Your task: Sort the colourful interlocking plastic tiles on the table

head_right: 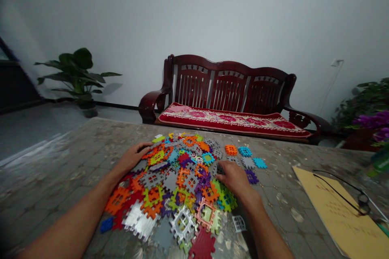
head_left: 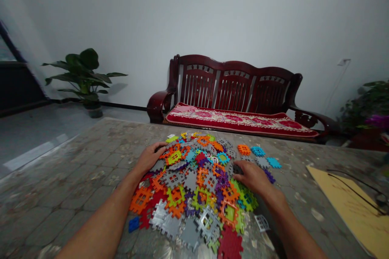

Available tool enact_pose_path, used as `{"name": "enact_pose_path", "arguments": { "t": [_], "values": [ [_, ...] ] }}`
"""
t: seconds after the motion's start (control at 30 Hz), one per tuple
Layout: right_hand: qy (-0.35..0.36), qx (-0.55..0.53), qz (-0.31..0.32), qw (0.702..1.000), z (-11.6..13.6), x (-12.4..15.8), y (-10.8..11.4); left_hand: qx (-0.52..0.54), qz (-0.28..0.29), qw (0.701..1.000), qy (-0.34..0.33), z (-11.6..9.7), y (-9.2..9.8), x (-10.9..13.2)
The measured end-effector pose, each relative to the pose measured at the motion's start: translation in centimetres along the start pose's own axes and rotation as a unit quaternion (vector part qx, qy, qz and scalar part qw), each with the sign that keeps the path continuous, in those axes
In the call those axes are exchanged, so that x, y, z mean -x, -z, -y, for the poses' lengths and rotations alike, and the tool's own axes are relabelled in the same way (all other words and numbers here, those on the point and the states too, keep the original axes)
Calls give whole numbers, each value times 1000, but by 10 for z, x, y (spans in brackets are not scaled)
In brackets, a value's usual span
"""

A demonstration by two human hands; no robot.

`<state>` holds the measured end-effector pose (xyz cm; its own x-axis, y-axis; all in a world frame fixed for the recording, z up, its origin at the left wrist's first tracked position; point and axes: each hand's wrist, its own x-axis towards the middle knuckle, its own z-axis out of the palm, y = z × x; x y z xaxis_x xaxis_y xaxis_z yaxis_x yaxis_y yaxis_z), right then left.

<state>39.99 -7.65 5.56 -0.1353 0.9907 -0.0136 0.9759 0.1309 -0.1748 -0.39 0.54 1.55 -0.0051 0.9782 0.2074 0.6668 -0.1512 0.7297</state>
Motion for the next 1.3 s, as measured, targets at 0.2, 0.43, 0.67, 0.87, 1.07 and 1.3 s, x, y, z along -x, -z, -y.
{"name": "enact_pose_path", "arguments": {
  "t": [0.2, 0.43, 0.67, 0.87, 1.07, 1.3],
  "values": [
    [5, 15, -9, 1000, 1, 1, -1, -4, 1, 1000, 2, -3, 1, 1],
    [12, 18, -28, 999, 4, 1, 3, 6, -1, 1000, 2, -1, 0, 0],
    [-17, -34, -151, 988, -43, -1, 9, 5, 6, 1000, 5, -1, 1, 0],
    [-10, -38, -177, 983, -72, -5, 2, 0, 5, 1000, 14, 0, 1, 0],
    [6, -42, -185, 982, -83, -13, -17, -4, 6, 1000, 4, -1, 2, -1],
    [13, -43, -188, 981, -88, -17, -29, 0, 2, 1000, 4, 0, 1, -1]
  ]
}}
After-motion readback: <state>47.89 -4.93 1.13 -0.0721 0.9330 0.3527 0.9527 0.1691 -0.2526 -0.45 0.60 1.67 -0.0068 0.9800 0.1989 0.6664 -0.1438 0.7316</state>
